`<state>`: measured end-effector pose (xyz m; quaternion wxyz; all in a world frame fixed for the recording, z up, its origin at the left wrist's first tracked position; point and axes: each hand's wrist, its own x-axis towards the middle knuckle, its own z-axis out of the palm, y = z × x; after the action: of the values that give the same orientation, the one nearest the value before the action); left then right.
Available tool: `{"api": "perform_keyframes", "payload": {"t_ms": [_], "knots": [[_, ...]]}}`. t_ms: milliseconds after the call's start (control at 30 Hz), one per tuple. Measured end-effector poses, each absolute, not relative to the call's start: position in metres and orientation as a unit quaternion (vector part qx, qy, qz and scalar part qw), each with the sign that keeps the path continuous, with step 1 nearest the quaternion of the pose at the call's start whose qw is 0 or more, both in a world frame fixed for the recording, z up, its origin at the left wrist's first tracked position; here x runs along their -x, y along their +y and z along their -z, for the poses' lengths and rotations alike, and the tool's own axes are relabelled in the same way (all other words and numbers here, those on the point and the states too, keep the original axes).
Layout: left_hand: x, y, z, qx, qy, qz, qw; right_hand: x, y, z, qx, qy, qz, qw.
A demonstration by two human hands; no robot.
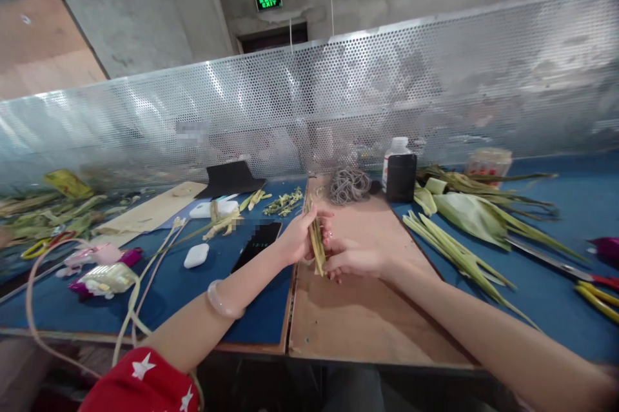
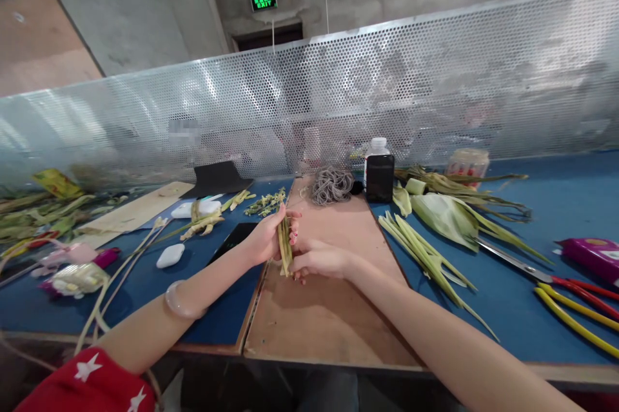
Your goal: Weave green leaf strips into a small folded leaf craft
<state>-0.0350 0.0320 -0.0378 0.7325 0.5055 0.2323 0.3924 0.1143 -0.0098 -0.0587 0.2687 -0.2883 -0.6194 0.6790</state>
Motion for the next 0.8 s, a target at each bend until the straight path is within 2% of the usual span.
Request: {"api": "perform_keyframes", "payload": {"t_ms": [333,400,500,600,800], "knots": [[0.037,0.035,0.031,-0.410,0.201,-0.364,0.812,-0.114,-0.007,0.065,0.284,-0.597,-0.692,0.290],[0.037,0.036,0.030,-0.390,0.197,-0.376,0.817,-0.113,-0.008,0.062,0.341,-0.617,-0.640,0.305],[0.037,0.040,0.030,-0.369,0.201,-0.401,0.814,-0.113,-0.013,0.052,0.468,-0.656,-0.478,0.348],[0.038,0.043,0.031,-0.369,0.211,-0.427,0.798,-0.116,-0.018,0.043,0.483,-0.700,-0.351,0.391],[0.039,0.045,0.032,-0.371,0.222,-0.435,0.790,-0.116,-0.019,0.050,0.410,-0.773,-0.343,0.343]]}}
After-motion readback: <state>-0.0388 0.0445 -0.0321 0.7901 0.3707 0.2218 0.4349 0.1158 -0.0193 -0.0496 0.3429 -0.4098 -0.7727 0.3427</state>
